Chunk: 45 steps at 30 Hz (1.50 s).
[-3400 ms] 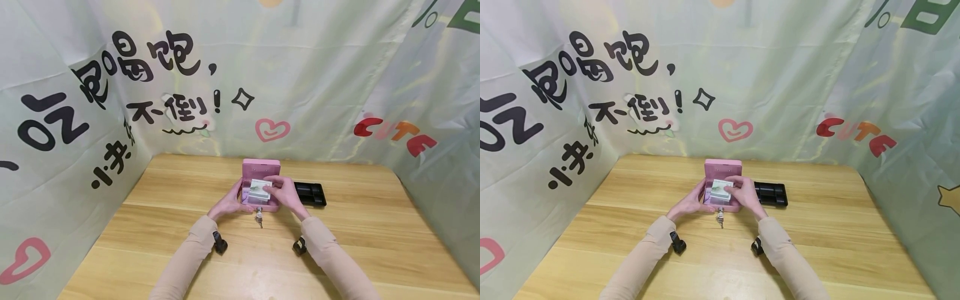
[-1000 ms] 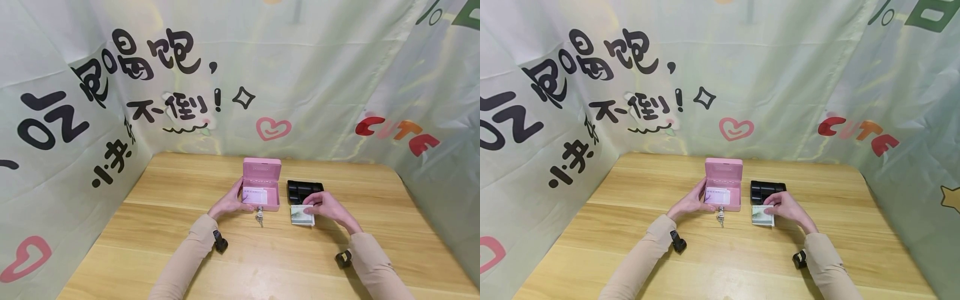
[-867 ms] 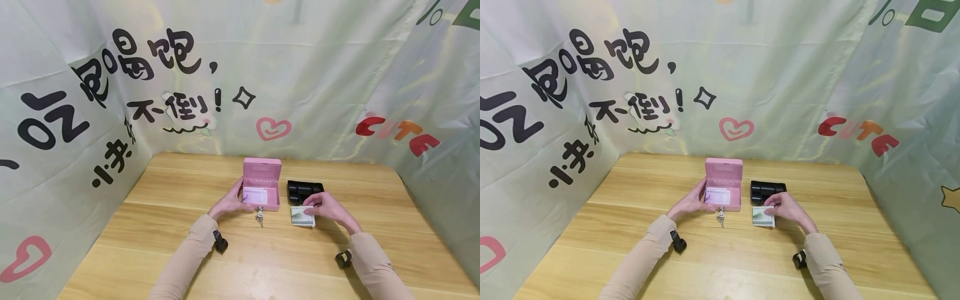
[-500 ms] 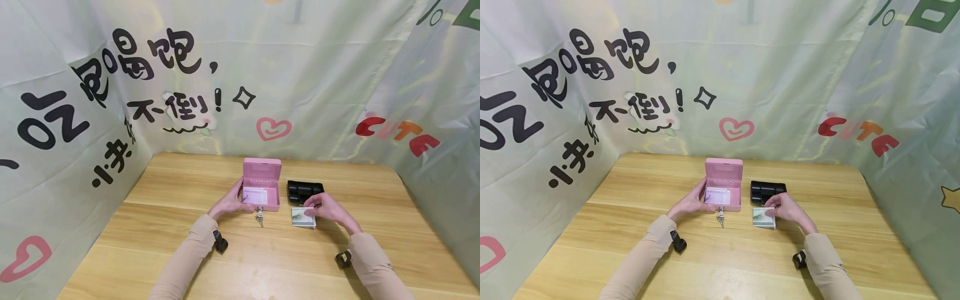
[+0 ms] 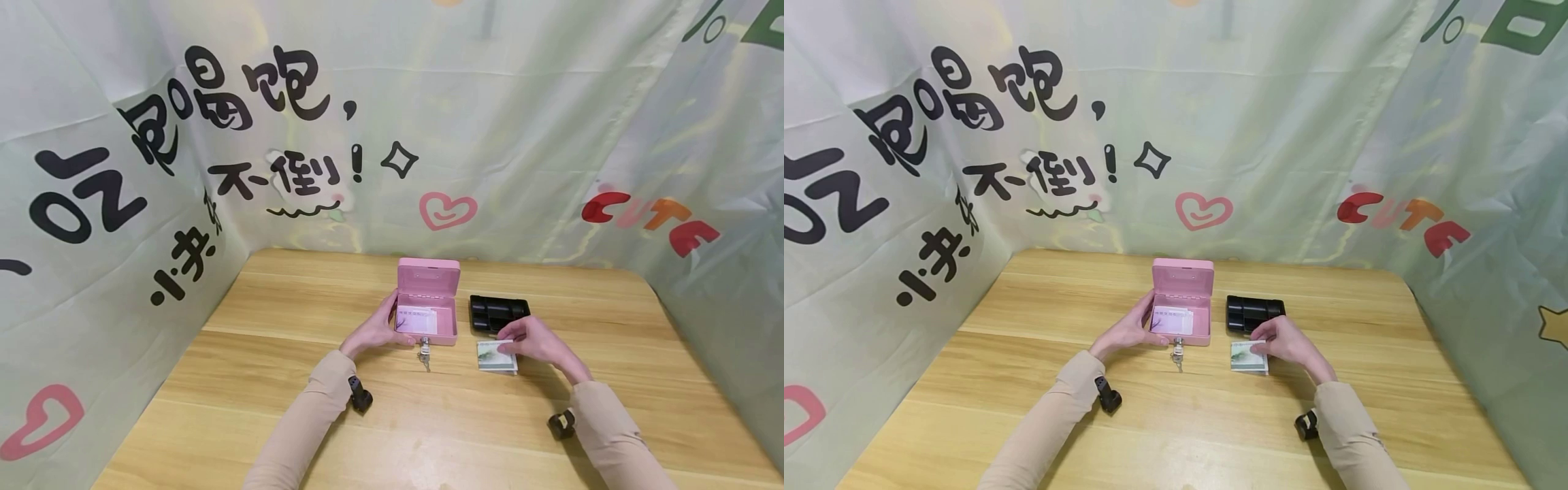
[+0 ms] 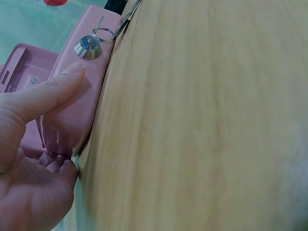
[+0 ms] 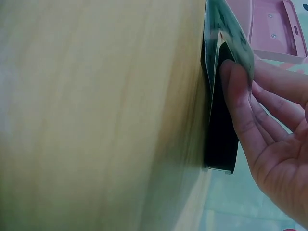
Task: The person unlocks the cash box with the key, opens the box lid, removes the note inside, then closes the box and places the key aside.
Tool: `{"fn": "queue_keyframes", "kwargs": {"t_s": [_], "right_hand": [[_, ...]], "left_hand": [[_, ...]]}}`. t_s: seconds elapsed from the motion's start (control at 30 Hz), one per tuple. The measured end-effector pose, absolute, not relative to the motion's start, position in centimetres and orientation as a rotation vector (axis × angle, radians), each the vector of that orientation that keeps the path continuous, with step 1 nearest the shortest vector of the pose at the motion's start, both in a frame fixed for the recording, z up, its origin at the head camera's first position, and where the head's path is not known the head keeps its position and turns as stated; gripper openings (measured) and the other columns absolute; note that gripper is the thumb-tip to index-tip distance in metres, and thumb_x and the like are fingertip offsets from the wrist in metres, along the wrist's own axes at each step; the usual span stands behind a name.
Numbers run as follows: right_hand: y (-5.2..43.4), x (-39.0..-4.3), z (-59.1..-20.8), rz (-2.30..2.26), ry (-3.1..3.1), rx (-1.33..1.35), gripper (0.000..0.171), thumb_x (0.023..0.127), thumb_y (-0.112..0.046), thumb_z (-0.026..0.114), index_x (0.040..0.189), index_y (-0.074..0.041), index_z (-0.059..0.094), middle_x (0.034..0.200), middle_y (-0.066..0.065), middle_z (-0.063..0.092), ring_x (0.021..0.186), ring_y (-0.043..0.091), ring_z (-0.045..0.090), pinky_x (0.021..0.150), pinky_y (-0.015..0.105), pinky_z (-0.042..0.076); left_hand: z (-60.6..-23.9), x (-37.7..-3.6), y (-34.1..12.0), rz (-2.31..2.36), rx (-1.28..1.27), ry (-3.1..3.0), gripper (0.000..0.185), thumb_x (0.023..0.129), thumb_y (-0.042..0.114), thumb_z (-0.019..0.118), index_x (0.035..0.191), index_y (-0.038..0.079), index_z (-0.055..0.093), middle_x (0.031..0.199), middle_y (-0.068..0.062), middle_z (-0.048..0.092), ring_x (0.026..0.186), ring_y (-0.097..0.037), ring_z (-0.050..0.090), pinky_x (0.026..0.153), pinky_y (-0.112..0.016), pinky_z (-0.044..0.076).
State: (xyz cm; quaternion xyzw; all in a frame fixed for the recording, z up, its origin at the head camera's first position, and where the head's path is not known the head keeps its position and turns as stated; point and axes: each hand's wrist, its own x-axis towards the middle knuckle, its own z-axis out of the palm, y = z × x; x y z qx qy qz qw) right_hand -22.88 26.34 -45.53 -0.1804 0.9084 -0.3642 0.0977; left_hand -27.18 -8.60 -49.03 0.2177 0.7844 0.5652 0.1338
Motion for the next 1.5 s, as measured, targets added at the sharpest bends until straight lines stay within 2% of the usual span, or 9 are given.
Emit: {"fn": "queue_keyframes", "kwargs": {"t_s": [0.17, 0.3, 0.5, 0.83, 1.07, 1.27, 1.5], "right_hand": [[26.8, -23.0, -45.6, -1.102, 2.715, -0.619, 0.026, 0.083, -0.018, 0.079, 0.096, 0.004, 0.074, 0.085, 0.008, 0.076, 0.077, 0.008, 0.067, 0.068, 0.023, 0.055], [26.8, -23.0, -45.6, -1.095, 2.746, -0.606, 0.025, 0.083, -0.02, 0.079, 0.095, 0.002, 0.074, 0.083, 0.005, 0.076, 0.075, 0.007, 0.067, 0.066, 0.021, 0.054], [26.5, -23.0, -45.3, -1.05, 2.759, -0.501, 0.025, 0.084, -0.016, 0.079, 0.099, 0.003, 0.074, 0.088, 0.01, 0.076, 0.079, 0.011, 0.068, 0.067, 0.019, 0.055], [27.0, -23.0, -45.1, -1.137, 2.724, -0.673, 0.021, 0.083, -0.008, 0.077, 0.098, 0.006, 0.073, 0.085, 0.01, 0.077, 0.075, 0.005, 0.068, 0.067, 0.019, 0.056], [26.4, -23.2, -45.2, -1.071, 2.757, -0.583, 0.023, 0.082, -0.008, 0.079, 0.099, 0.006, 0.073, 0.089, 0.015, 0.077, 0.078, 0.013, 0.072, 0.07, 0.018, 0.056], [26.6, -22.8, -44.8, -1.103, 2.77, -0.514, 0.024, 0.084, -0.007, 0.077, 0.101, 0.01, 0.071, 0.09, 0.019, 0.077, 0.081, 0.021, 0.073, 0.068, 0.019, 0.056], [26.6, -23.0, -44.2, -1.051, 2.911, -0.498, 0.019, 0.086, -0.007, 0.076, 0.1, 0.006, 0.073, 0.09, 0.017, 0.078, 0.08, 0.018, 0.073, 0.065, 0.018, 0.055]], "left_hand": [[-49.0, -27.3, -8.6, 1.637, 0.651, 2.281, 0.122, 0.068, -0.003, 0.087, 0.162, 0.01, 0.011, 0.169, -0.015, 0.018, 0.158, -0.032, 0.015, 0.131, -0.048, 0.011], [-49.0, -27.3, -8.6, 1.64, 0.656, 2.279, 0.122, 0.068, -0.003, 0.087, 0.162, 0.01, 0.011, 0.169, -0.015, 0.018, 0.158, -0.032, 0.015, 0.13, -0.049, 0.011], [-49.1, -27.3, -8.6, 1.637, 0.64, 2.283, 0.122, 0.068, -0.002, 0.088, 0.162, 0.01, 0.011, 0.169, -0.015, 0.018, 0.158, -0.031, 0.015, 0.131, -0.048, 0.01], [-49.1, -27.3, -8.6, 1.631, 0.605, 2.286, 0.123, 0.067, -0.001, 0.088, 0.162, 0.013, 0.011, 0.17, -0.015, 0.016, 0.158, -0.032, 0.014, 0.13, -0.051, 0.009], [-49.1, -27.3, -8.6, 1.62, 0.611, 2.292, 0.123, 0.067, 0.0, 0.088, 0.162, 0.011, 0.011, 0.169, -0.015, 0.016, 0.158, -0.032, 0.014, 0.13, -0.051, 0.009], [-49.1, -27.3, -8.6, 1.62, 0.611, 2.289, 0.123, 0.068, -0.001, 0.088, 0.162, 0.01, 0.01, 0.17, -0.016, 0.015, 0.158, -0.032, 0.013, 0.13, -0.051, 0.01], [-49.0, -27.3, -8.6, 1.623, 0.626, 2.289, 0.123, 0.067, -0.002, 0.088, 0.162, 0.011, 0.01, 0.169, -0.016, 0.016, 0.158, -0.032, 0.014, 0.13, -0.05, 0.01]]}}
